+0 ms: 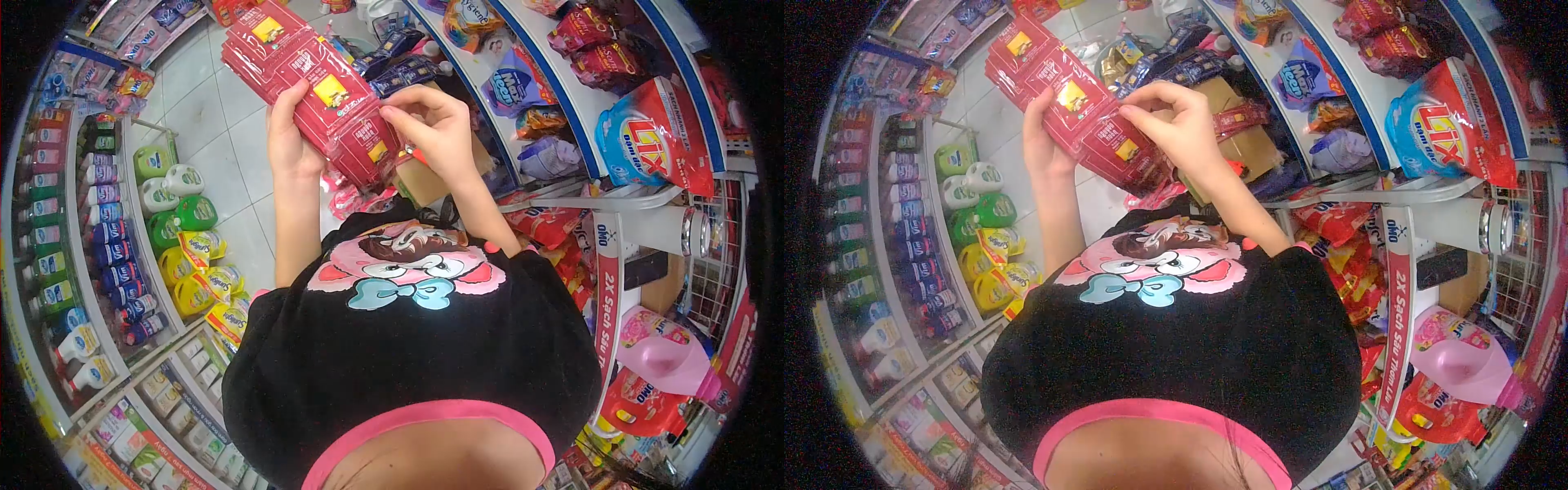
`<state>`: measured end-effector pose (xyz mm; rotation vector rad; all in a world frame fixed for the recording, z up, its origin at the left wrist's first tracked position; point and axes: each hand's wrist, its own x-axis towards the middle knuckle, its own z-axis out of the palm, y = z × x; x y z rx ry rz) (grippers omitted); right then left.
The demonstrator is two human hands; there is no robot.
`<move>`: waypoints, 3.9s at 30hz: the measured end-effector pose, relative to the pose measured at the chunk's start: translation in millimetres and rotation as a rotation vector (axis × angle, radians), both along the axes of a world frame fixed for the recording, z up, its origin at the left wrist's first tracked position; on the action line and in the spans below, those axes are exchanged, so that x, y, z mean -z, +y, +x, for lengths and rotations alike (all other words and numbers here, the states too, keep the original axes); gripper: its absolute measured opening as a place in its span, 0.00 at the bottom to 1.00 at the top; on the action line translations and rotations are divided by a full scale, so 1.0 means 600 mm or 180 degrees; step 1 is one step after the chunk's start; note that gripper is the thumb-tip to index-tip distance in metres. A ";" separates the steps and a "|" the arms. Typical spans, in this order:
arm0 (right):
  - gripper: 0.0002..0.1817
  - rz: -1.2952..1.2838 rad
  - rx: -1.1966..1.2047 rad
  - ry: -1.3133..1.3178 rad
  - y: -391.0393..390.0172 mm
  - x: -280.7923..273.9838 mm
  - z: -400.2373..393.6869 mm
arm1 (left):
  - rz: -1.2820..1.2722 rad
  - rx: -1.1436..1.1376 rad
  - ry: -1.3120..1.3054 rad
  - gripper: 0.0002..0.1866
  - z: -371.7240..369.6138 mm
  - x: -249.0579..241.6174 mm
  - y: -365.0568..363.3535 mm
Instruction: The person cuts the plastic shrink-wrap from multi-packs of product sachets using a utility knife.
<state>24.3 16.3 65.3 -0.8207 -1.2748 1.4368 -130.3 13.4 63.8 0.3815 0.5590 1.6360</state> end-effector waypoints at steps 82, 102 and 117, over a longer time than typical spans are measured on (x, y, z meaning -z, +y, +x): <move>0.18 0.0536 0.1763 -0.2014 0.150 0.418 0.206 | -0.0200 -0.2719 0.1994 0.24 -0.027 -0.017 -0.061; 0.40 0.1671 -0.1020 -0.0440 0.040 -0.063 -0.129 | 0.0517 -0.2119 0.3460 0.27 0.011 0.001 -0.071; 0.23 0.1367 -0.0989 0.0479 0.044 -0.063 -0.156 | 0.0544 -0.1895 0.3987 0.28 -0.034 -0.030 -0.085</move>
